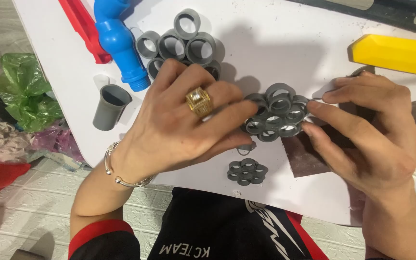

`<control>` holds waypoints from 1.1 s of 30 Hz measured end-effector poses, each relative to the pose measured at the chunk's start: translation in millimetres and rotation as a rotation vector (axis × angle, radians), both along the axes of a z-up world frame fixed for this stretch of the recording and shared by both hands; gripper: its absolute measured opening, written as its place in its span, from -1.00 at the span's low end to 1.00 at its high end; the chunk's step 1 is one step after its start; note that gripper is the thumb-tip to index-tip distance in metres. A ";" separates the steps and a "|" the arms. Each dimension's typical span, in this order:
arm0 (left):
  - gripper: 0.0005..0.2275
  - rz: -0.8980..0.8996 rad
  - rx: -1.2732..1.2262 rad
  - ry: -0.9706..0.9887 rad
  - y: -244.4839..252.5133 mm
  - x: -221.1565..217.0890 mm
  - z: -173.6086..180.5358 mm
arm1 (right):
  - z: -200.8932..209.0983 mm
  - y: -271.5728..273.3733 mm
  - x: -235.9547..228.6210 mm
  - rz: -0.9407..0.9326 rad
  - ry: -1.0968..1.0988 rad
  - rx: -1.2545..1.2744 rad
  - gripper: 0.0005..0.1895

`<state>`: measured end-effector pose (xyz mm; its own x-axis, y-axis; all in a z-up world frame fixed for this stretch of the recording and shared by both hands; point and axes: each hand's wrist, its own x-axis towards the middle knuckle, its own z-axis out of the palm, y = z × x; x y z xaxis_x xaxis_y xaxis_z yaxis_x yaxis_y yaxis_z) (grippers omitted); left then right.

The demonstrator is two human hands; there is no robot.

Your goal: Assembling small grey plastic rings into a larger honeycomb-like structure on a low table.

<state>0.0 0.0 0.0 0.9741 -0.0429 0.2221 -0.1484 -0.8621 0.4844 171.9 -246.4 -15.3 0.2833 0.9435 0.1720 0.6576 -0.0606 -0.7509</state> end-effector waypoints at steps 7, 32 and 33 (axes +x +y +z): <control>-0.53 -0.021 0.045 0.036 -0.4 -3.5 -1.5 | 3.3 2.8 1.4 -0.010 -0.001 0.005 -0.79; -0.45 -0.013 0.177 0.132 -13.5 -2.8 -3.2 | -11.0 4.2 1.7 0.110 -0.308 0.045 -0.38; -0.47 -0.015 0.173 0.133 -14.2 -3.0 -3.8 | -11.5 4.8 1.2 0.104 -0.304 0.066 -0.40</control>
